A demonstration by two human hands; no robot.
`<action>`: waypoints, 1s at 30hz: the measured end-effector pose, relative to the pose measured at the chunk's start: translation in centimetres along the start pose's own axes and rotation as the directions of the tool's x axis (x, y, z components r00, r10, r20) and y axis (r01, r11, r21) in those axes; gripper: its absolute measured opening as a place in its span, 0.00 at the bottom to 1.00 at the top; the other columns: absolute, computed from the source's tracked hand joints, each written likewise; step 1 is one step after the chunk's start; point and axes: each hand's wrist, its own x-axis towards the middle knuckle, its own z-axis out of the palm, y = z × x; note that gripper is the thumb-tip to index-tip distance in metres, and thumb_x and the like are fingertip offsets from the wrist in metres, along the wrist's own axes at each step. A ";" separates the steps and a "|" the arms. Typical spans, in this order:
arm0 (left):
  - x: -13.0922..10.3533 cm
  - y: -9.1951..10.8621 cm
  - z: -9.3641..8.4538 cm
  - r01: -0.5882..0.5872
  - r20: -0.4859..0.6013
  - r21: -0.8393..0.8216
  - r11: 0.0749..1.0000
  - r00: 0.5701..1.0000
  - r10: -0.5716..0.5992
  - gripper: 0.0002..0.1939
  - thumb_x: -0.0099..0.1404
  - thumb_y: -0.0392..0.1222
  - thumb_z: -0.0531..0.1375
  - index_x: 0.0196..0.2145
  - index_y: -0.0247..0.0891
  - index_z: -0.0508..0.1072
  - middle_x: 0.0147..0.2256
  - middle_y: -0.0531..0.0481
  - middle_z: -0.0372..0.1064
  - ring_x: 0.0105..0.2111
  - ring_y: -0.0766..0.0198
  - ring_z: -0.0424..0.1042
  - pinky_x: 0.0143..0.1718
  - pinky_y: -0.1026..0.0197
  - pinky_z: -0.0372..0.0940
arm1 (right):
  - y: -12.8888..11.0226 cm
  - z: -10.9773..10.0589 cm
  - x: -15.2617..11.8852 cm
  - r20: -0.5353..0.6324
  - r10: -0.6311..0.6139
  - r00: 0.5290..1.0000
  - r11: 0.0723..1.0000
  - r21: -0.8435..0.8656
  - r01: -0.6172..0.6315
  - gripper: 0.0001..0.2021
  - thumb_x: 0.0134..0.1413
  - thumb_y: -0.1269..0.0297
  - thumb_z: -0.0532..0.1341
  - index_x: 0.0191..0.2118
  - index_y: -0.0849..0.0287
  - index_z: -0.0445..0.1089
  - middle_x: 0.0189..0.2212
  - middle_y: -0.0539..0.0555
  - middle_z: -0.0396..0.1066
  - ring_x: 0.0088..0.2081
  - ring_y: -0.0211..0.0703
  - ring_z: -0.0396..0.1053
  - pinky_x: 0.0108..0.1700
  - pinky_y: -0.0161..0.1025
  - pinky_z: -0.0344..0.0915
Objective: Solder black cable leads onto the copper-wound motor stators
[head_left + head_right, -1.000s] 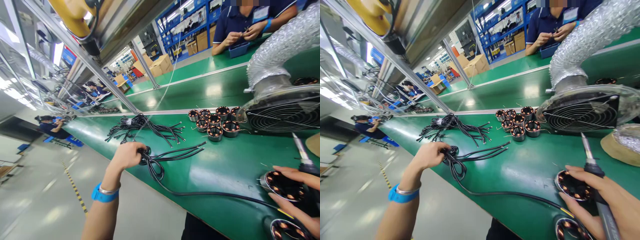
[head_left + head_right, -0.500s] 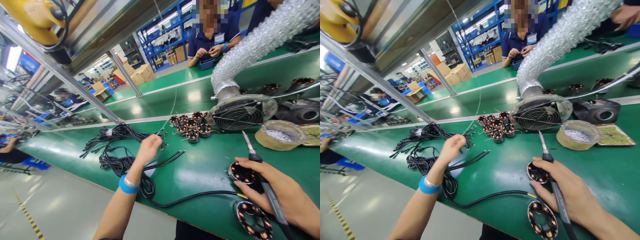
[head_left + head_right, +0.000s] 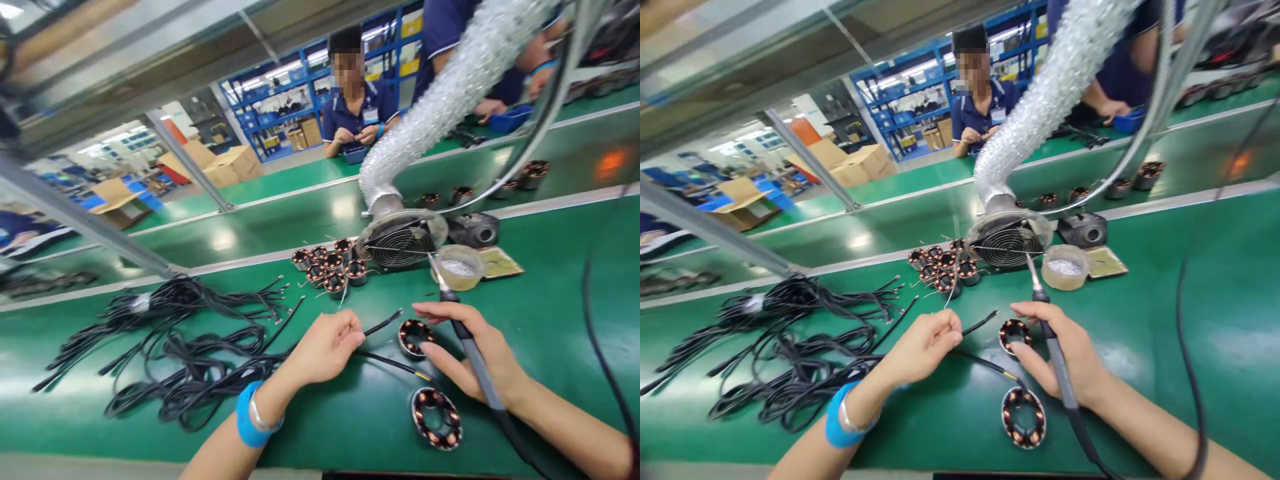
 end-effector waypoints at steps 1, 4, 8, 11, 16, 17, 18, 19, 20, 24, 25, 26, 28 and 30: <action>0.3 -0.6 0.7 0.013 0.010 0.032 0.999 1.000 -0.013 0.09 0.67 0.43 0.54 0.30 0.37 0.66 0.20 0.58 0.57 0.22 0.68 0.56 0.25 0.65 0.50 | -0.4 0.1 0.2 -0.016 0.052 0.999 0.998 0.039 -0.052 0.17 0.57 0.63 0.62 0.52 0.54 0.63 0.42 0.56 0.75 0.37 0.45 0.77 0.40 0.40 0.77; 0.0 -1.3 1.2 0.005 0.038 0.100 0.995 0.999 -0.008 0.09 0.68 0.44 0.53 0.31 0.38 0.65 0.20 0.59 0.56 0.22 0.67 0.56 0.27 0.64 0.49 | -1.2 0.5 1.0 -0.021 0.120 0.993 0.980 0.162 -0.115 0.16 0.58 0.65 0.62 0.50 0.53 0.62 0.38 0.53 0.75 0.34 0.40 0.76 0.37 0.37 0.77; -0.5 -0.5 0.3 -0.014 0.099 0.138 0.990 0.995 0.000 0.09 0.69 0.44 0.53 0.32 0.38 0.65 0.21 0.59 0.57 0.23 0.66 0.57 0.28 0.63 0.50 | -2.2 0.8 2.2 -0.009 0.085 0.996 0.980 0.183 -0.082 0.15 0.57 0.71 0.59 0.49 0.53 0.62 0.33 0.49 0.73 0.31 0.37 0.73 0.36 0.34 0.74; 0.5 0.5 -0.4 -0.071 0.093 0.124 0.990 0.994 0.060 0.12 0.72 0.44 0.49 0.33 0.38 0.66 0.26 0.55 0.63 0.28 0.65 0.61 0.32 0.63 0.54 | -3.0 0.6 3.2 0.015 0.022 1.000 0.973 0.228 -0.025 0.17 0.56 0.73 0.59 0.50 0.53 0.62 0.32 0.48 0.71 0.30 0.35 0.71 0.34 0.32 0.73; 2.2 1.3 0.1 -0.261 0.101 -0.080 0.962 0.958 0.268 0.14 0.73 0.47 0.48 0.36 0.38 0.68 0.35 0.51 0.64 0.37 0.64 0.64 0.41 0.62 0.59 | -3.6 0.9 4.3 -0.029 -0.056 0.998 0.965 0.253 0.061 0.16 0.55 0.74 0.60 0.48 0.53 0.63 0.31 0.48 0.71 0.29 0.34 0.70 0.33 0.32 0.72; 2.2 1.2 0.6 -0.220 0.104 -0.167 0.961 0.965 0.239 0.15 0.73 0.48 0.48 0.35 0.38 0.66 0.34 0.51 0.64 0.35 0.64 0.65 0.40 0.62 0.60 | -3.5 1.0 4.3 -0.040 -0.050 0.998 0.966 0.252 0.058 0.15 0.55 0.74 0.61 0.48 0.54 0.63 0.31 0.48 0.71 0.29 0.34 0.71 0.34 0.31 0.72; 2.2 1.1 1.1 -0.154 0.109 -0.264 0.952 0.976 0.188 0.16 0.73 0.50 0.48 0.34 0.38 0.65 0.33 0.51 0.64 0.33 0.65 0.66 0.37 0.63 0.61 | -3.3 1.2 4.3 -0.045 -0.038 0.998 0.966 0.253 0.048 0.16 0.54 0.73 0.61 0.48 0.54 0.64 0.32 0.48 0.72 0.30 0.34 0.71 0.34 0.31 0.72; 2.1 0.8 1.7 -0.082 0.120 -0.358 0.930 0.984 0.132 0.17 0.73 0.52 0.48 0.33 0.38 0.64 0.32 0.51 0.64 0.30 0.66 0.66 0.34 0.64 0.61 | -3.2 1.3 4.2 -0.043 -0.021 0.999 0.966 0.257 0.031 0.16 0.54 0.73 0.61 0.48 0.54 0.64 0.33 0.49 0.72 0.31 0.34 0.72 0.35 0.31 0.72; 2.0 0.6 2.2 -0.023 0.135 -0.440 0.898 0.987 0.091 0.18 0.73 0.53 0.47 0.33 0.38 0.63 0.31 0.52 0.64 0.28 0.67 0.66 0.31 0.64 0.61 | -3.0 1.5 4.0 -0.033 -0.004 0.999 0.964 0.265 0.012 0.16 0.54 0.73 0.61 0.48 0.54 0.64 0.34 0.49 0.73 0.31 0.34 0.72 0.35 0.31 0.73; 1.6 -0.5 3.4 -0.002 0.125 -0.525 0.851 0.989 0.080 0.20 0.73 0.55 0.47 0.33 0.37 0.63 0.24 0.54 0.63 0.24 0.69 0.61 0.29 0.66 0.58 | -2.6 2.3 3.3 0.015 0.050 0.999 0.947 0.316 -0.052 0.16 0.56 0.73 0.60 0.49 0.53 0.63 0.35 0.49 0.73 0.32 0.33 0.72 0.36 0.30 0.72; 1.5 -0.7 3.6 -0.019 0.110 -0.520 0.854 0.990 0.089 0.20 0.73 0.55 0.47 0.32 0.36 0.64 0.23 0.55 0.62 0.24 0.69 0.60 0.30 0.66 0.58 | -2.6 2.5 3.2 0.017 0.055 0.998 0.944 0.326 -0.058 0.16 0.57 0.73 0.60 0.49 0.53 0.63 0.34 0.48 0.72 0.32 0.33 0.72 0.36 0.30 0.72; 1.5 -0.9 3.8 -0.029 0.099 -0.516 0.856 0.991 0.093 0.20 0.73 0.55 0.47 0.32 0.36 0.64 0.22 0.56 0.61 0.24 0.69 0.59 0.30 0.65 0.57 | -2.6 2.7 3.0 0.018 0.059 0.998 0.940 0.335 -0.062 0.16 0.57 0.74 0.59 0.49 0.53 0.63 0.35 0.48 0.72 0.32 0.33 0.72 0.36 0.30 0.72; 1.4 -1.3 4.1 -0.032 0.084 -0.530 0.848 0.992 0.090 0.20 0.73 0.55 0.47 0.32 0.36 0.64 0.22 0.56 0.59 0.24 0.69 0.57 0.30 0.65 0.56 | -2.6 2.9 2.9 0.026 0.065 0.998 0.933 0.352 -0.070 0.16 0.56 0.74 0.59 0.50 0.52 0.63 0.35 0.48 0.72 0.32 0.32 0.72 0.36 0.29 0.71; 1.4 -1.5 4.5 -0.013 0.081 -0.572 0.820 0.994 0.072 0.20 0.73 0.55 0.47 0.32 0.37 0.62 0.21 0.57 0.56 0.23 0.69 0.56 0.28 0.65 0.55 | -2.7 3.0 2.9 0.042 0.068 0.997 0.929 0.363 -0.079 0.18 0.55 0.74 0.60 0.50 0.52 0.62 0.35 0.48 0.71 0.32 0.32 0.71 0.36 0.30 0.71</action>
